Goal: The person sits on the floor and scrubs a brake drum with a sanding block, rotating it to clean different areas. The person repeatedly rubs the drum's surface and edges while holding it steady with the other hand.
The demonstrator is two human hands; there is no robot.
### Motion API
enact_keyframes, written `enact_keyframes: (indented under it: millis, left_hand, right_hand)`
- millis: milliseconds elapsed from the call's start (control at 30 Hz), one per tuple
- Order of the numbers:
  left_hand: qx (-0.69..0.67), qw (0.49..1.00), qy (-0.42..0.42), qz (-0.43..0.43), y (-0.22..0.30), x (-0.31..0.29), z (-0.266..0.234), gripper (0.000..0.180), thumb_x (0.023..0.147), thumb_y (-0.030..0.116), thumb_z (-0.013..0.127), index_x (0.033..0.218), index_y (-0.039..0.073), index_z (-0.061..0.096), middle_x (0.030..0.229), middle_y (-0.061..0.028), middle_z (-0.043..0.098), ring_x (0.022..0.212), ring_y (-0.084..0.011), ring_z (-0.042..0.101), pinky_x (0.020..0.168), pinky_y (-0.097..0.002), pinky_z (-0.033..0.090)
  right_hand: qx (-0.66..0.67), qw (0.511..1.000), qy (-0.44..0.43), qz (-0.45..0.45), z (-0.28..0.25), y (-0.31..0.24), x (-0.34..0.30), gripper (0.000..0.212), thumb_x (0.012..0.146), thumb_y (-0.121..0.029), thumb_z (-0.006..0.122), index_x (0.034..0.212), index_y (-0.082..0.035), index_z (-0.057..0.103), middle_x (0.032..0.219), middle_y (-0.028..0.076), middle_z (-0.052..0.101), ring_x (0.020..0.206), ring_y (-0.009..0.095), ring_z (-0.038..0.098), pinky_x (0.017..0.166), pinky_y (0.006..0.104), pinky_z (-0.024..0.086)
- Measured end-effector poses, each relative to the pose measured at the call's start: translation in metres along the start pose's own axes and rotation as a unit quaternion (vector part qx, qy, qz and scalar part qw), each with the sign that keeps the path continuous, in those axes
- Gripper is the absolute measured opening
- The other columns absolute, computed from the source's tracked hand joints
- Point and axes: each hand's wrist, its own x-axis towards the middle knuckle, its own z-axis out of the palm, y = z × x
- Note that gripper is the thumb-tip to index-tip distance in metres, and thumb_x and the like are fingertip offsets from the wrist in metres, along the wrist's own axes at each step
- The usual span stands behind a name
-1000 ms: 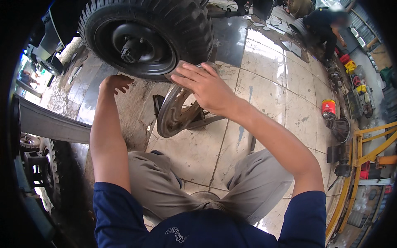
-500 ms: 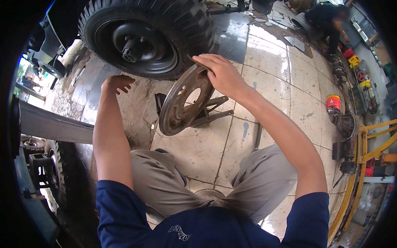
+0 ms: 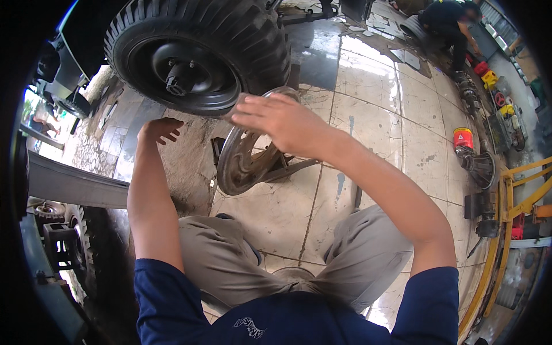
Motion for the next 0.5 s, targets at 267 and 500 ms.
enact_keyframes:
  millis: [267, 500]
  left_hand:
    - [-0.002, 1.0, 0.0, -0.007, 0.001, 0.005, -0.002, 0.063, 0.1, 0.055, 0.041, 0.152, 0.02, 0.035, 0.148, -0.0103, 0.05, 0.126, -0.0252, 0.058, 0.102, -0.0473, 0.048]
    - [0.004, 1.0, 0.002, 0.012, 0.004, 0.008, -0.002, 0.062, 0.1, 0.055, 0.042, 0.151, 0.019, 0.037, 0.147, -0.0103, 0.051, 0.126, -0.0257, 0.058, 0.102, -0.048, 0.048]
  right_hand:
    - [-0.074, 0.996, 0.023, 0.038, -0.002, -0.003, -0.004, 0.055, 0.093, 0.0, 0.045, 0.146, -0.012, 0.046, 0.151, 0.01, 0.046, 0.143, 0.024, 0.039, 0.117, 0.0473, 0.031]
    - [-0.093, 0.984, 0.013, 0.153, 0.001, 0.007, -0.008, 0.052, 0.096, -0.004, 0.044, 0.148, -0.011, 0.044, 0.154, 0.009, 0.042, 0.144, 0.024, 0.037, 0.119, 0.0472, 0.028]
